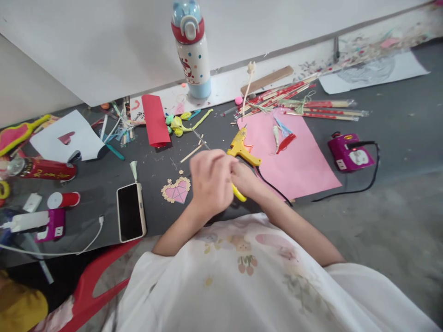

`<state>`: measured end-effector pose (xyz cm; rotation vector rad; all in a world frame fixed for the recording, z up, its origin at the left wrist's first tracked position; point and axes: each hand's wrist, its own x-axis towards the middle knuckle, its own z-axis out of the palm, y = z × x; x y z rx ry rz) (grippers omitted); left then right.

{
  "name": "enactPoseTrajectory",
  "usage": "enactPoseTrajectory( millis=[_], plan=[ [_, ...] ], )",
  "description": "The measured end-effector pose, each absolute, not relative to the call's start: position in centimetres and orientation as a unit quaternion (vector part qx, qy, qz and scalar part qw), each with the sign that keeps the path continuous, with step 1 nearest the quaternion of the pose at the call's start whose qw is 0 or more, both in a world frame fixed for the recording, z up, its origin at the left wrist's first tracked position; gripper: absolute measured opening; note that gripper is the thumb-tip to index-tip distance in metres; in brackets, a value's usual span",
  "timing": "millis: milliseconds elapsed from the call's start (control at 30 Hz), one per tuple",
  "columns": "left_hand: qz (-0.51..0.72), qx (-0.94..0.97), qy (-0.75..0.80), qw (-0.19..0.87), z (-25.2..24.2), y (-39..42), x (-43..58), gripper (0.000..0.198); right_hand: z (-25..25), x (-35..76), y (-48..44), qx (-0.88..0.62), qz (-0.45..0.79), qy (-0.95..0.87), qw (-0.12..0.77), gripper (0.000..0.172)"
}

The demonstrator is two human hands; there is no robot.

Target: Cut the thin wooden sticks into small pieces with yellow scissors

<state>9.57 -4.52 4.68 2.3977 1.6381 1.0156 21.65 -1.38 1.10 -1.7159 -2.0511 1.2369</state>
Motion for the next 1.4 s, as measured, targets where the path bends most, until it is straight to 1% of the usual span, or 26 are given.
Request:
enactPoseTrajectory(
  millis=[67, 167, 267, 433, 567, 667, 733, 933, 1067, 1200, 1400],
  plan=[
    [0.38, 0.722, 0.578, -0.028, 4.4, -4.2, 7.9, 0.021, 1.1, 22.1, -1.6, -0.588, 0.412, -0.688, 0.103, 0.038],
    [0.33, 0.707, 0.622, -0.054, 3.4, -3.4, 5.9, 0.023, 1.6, 22.8, -2.0, -0.591, 0.388, -0.695, 0.131, 0.04],
    [0.269, 0.739, 0.616, -0.046, 2.0, -3.1, 5.0, 0.024, 2.3, 23.4, -2.4, -0.576, 0.364, -0.717, 0.149, 0.039],
    [0.273, 0.772, 0.572, -0.049, 1.2, -3.6, 4.7, 0.023, 3.1, 24.3, -2.9, -0.549, 0.332, -0.75, 0.164, 0.039],
    [0.292, 0.78, 0.551, -0.046, 1.8, -4.0, 4.5, 0.023, 3.2, 24.7, -3.5, -0.522, 0.302, -0.774, 0.192, 0.046],
    [0.305, 0.779, 0.547, -0.007, 2.4, -4.3, 4.6, 0.025, 3.2, 24.8, -3.9, -0.5, 0.282, -0.792, 0.208, 0.054],
    [0.305, 0.781, 0.545, 0.02, 2.7, -4.5, 4.6, 0.026, 3.3, 24.8, -4.1, -0.493, 0.274, -0.799, 0.211, 0.056],
    [0.293, 0.79, 0.537, 0.024, 3.5, -5.1, 4.5, 0.024, 3.7, 24.9, -4.2, -0.476, 0.281, -0.804, 0.219, 0.052],
    [0.275, 0.799, 0.534, 0.02, 3.6, -5.1, 4.4, 0.024, 3.7, 25.0, -4.2, -0.485, 0.288, -0.797, 0.216, 0.054],
    [0.235, 0.809, 0.538, 0.023, 3.6, -4.8, 4.3, 0.025, 3.6, 24.7, -4.4, -0.521, 0.313, -0.769, 0.195, 0.053],
    [0.192, 0.811, 0.55, 0.056, 3.2, -4.2, 4.2, 0.027, 2.9, 24.0, -4.5, -0.563, 0.344, -0.734, 0.161, 0.045]
  ],
)
